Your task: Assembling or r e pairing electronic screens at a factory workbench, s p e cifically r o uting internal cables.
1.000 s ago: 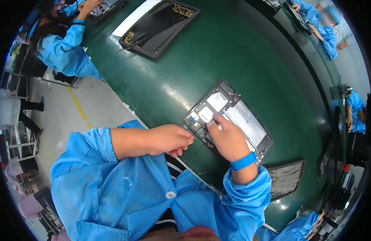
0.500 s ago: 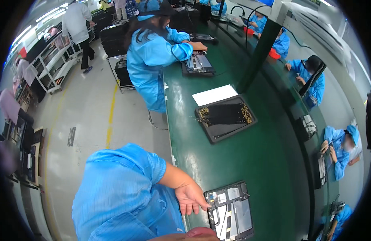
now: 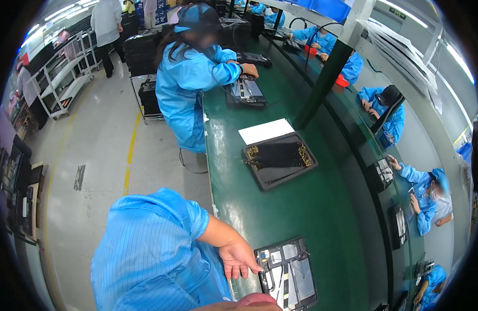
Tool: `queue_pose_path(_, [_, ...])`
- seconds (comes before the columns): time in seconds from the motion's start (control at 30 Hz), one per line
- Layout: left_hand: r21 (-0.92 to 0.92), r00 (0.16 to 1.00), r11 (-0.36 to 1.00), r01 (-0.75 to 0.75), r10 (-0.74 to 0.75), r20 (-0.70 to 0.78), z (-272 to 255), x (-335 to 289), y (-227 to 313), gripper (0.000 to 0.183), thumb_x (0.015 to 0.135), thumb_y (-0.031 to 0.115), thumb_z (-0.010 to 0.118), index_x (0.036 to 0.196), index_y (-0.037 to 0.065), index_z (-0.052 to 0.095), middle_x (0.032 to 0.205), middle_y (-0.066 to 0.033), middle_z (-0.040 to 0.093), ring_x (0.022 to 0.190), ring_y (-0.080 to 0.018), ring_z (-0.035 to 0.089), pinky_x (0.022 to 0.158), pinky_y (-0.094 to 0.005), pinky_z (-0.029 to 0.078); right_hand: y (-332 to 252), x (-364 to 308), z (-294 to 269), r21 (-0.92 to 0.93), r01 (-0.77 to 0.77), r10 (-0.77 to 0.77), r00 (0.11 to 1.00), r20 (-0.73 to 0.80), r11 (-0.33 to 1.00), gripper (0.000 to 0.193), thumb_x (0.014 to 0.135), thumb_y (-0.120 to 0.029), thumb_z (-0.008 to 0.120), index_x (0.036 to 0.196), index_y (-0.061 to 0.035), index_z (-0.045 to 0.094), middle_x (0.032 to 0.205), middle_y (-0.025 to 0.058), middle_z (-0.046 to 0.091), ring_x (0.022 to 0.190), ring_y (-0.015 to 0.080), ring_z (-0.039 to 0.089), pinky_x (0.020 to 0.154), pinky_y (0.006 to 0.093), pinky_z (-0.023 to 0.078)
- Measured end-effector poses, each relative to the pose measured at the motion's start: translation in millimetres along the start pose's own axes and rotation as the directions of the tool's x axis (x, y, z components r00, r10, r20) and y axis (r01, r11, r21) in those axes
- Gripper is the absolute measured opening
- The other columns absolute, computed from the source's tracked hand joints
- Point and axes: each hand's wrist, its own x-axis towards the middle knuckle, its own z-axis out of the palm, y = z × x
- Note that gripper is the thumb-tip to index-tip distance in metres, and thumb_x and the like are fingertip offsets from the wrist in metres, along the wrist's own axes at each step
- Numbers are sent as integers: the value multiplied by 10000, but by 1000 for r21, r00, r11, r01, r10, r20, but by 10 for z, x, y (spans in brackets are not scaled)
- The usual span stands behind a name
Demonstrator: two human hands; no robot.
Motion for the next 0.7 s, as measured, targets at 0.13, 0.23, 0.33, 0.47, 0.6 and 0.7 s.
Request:
queue_pose_path(0.13, [100,994,995,8,2,-106,151,-22,48,682,767,478,465,1273,112,191,1286,-229,191,1118,-390,304,855,-480,332,-132,-134,-151,87,59,-53,996,-68,994,373,764,-331,443,795,11,591,733,237,558,654,375,527,585,407,420])
queue_pose_path(0.23, [271,977,962,12,46,-207,257,-22,-21,592,804,419,440,1247,73,253,1243,-226,280,1084,-331,371,864,-424,344,-413,-236,-431,134,79,-65,992,-110,988,350,790,-313,440,808,10,573,706,187,567,596,318,520,544,380,413])
queue_pose_path(0.33, [781,768,413,-468,627,129,358,47,-97,488,846,324,399,1211,19,293,1115,-229,413,984,-276,458,840,-348,366,-812,-439,-589,478,263,-322,946,45,838,286,804,-239,455,863,20,560,766,160,572,690,224,511,632,305,414])
queue_pose_path(0.47, [849,643,92,-521,696,319,590,40,19,394,852,206,372,1181,-6,326,1055,-210,466,973,-275,460,828,-326,367,-1206,-693,-441,822,28,-743,446,499,569,223,812,-201,426,811,7,505,684,56,485,621,132,417,545,244,347])
queue_pose_path(0.6, [826,656,110,-553,669,350,635,26,73,210,814,142,398,952,14,491,883,-146,530,845,-295,490,715,-362,395,-1234,-795,-299,662,-392,-643,201,739,639,295,834,-220,365,831,36,511,748,118,527,658,212,453,602,313,376])
queue_pose_path(0.7, [885,533,-187,-426,739,413,533,202,-22,96,753,112,444,764,72,530,744,-72,525,773,-253,501,669,-341,397,-1033,-880,76,693,-639,-757,256,601,335,217,825,-213,446,762,-7,474,698,130,527,512,144,470,466,230,382])
